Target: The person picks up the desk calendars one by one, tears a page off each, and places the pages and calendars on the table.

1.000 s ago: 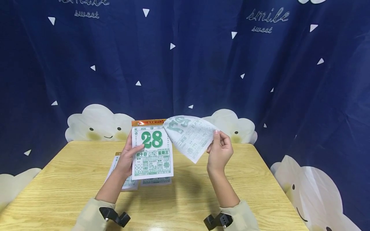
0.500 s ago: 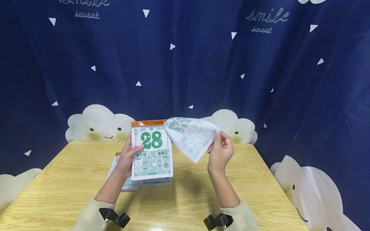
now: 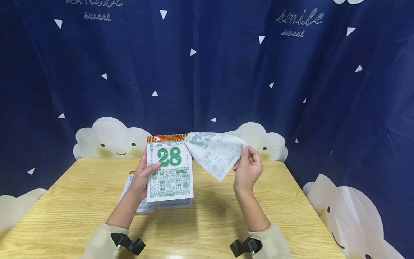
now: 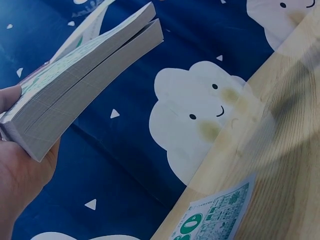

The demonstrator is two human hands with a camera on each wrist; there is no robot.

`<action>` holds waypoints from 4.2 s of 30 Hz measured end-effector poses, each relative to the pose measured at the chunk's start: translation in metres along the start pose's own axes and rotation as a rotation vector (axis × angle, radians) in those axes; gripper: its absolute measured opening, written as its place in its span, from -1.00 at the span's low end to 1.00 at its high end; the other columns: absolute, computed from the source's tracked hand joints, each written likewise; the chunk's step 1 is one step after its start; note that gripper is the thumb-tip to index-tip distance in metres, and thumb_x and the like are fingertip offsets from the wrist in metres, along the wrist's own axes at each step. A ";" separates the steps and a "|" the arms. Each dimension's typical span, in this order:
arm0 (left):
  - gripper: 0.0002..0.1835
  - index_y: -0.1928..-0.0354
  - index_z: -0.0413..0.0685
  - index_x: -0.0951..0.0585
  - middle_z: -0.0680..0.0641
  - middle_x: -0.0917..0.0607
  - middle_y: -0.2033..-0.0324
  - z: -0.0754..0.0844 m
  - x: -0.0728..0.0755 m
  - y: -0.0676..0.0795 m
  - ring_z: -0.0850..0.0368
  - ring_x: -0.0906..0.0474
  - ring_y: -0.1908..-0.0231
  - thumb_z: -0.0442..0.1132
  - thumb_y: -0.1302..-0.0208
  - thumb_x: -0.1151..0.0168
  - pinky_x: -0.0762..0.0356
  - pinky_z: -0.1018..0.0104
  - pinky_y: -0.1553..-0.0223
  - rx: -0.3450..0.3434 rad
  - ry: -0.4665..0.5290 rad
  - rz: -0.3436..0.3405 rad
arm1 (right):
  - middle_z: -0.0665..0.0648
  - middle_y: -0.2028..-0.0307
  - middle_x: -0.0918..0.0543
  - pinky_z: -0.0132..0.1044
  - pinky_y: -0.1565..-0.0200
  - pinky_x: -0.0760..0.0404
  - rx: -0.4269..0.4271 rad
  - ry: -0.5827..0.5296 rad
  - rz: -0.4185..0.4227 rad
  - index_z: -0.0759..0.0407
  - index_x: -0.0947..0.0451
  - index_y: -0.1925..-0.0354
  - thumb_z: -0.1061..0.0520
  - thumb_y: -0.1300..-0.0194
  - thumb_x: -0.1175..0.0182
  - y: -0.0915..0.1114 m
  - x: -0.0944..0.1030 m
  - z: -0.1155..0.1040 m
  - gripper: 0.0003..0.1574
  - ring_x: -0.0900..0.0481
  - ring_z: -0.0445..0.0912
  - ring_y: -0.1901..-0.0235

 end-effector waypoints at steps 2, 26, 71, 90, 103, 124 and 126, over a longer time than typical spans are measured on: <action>-0.20 -0.42 0.56 0.13 0.14 -0.57 -0.09 0.000 0.001 0.000 0.16 -0.68 0.13 -0.44 -0.39 0.17 -0.67 0.26 0.15 0.001 -0.007 0.003 | -0.04 0.76 -0.39 -0.59 0.83 -0.27 -0.007 -0.005 -0.001 0.24 -0.50 0.37 0.26 -0.27 -0.16 0.000 -0.001 0.000 -0.93 -0.26 -0.29 0.88; -0.18 -0.41 0.51 0.17 0.11 -0.51 -0.14 -0.001 0.003 0.000 0.14 -0.67 0.11 -0.48 -0.37 0.17 -0.67 0.24 0.14 0.010 0.014 0.019 | -0.04 0.76 -0.39 -0.58 0.84 -0.29 -0.058 0.017 0.063 0.17 -0.50 0.37 0.20 -0.27 -0.17 -0.004 0.009 0.002 -0.92 -0.27 -0.29 0.89; -0.22 -0.41 0.49 0.18 0.10 -0.50 -0.14 0.004 0.002 0.003 0.12 -0.67 0.10 -0.47 -0.41 0.23 -0.67 0.24 0.14 -0.038 0.051 -0.046 | -0.03 0.78 -0.40 -0.57 0.84 -0.28 -0.074 -0.022 0.112 0.24 -0.50 0.36 0.18 -0.26 -0.19 -0.015 0.021 -0.001 -0.88 -0.28 -0.28 0.90; -0.22 -0.41 0.50 0.19 0.13 -0.58 -0.05 -0.001 0.015 0.006 0.15 -0.68 0.16 -0.45 -0.41 0.21 -0.68 0.26 0.16 0.008 0.013 0.003 | -0.18 0.63 -0.47 -0.58 0.75 -0.30 -0.029 0.497 -0.208 0.36 -0.58 0.27 0.17 -0.25 -0.20 -0.011 0.008 0.007 -0.78 -0.33 -0.34 0.70; -0.22 -0.41 0.51 0.20 0.16 -0.56 -0.08 0.001 0.021 0.007 0.16 -0.68 0.15 -0.43 -0.42 0.19 -0.67 0.26 0.16 0.021 -0.006 0.032 | 0.17 0.52 -0.63 -0.66 0.53 -0.37 0.260 0.904 -0.402 0.27 -0.63 0.31 0.20 -0.19 -0.25 -0.007 -0.003 0.012 -0.86 -0.44 -0.33 0.53; -0.23 -0.41 0.51 0.17 0.16 -0.58 -0.04 0.002 0.033 0.013 0.17 -0.68 0.15 -0.42 -0.41 0.17 -0.67 0.26 0.16 0.008 -0.017 0.059 | 0.06 0.41 -0.64 -0.26 0.50 -0.55 0.501 1.206 -0.651 0.13 -0.65 0.31 0.17 -0.20 -0.23 0.018 -0.003 0.051 -0.92 -0.55 -0.07 0.40; -0.23 -0.41 0.50 0.18 0.17 -0.58 -0.04 0.003 0.034 0.014 0.17 -0.68 0.15 -0.43 -0.41 0.17 -0.67 0.26 0.16 0.013 -0.017 0.070 | 0.03 0.40 -0.64 -0.27 0.51 -0.55 0.498 1.235 -0.690 0.10 -0.65 0.30 0.15 -0.21 -0.23 0.023 -0.003 0.058 -0.91 -0.55 -0.09 0.38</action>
Point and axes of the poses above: each hand's wrist, its own y-axis away from the middle knuckle, its own x-axis out of the back of the hand, z = x × y, the point moved 8 cm from there along -y, towards the middle knuckle
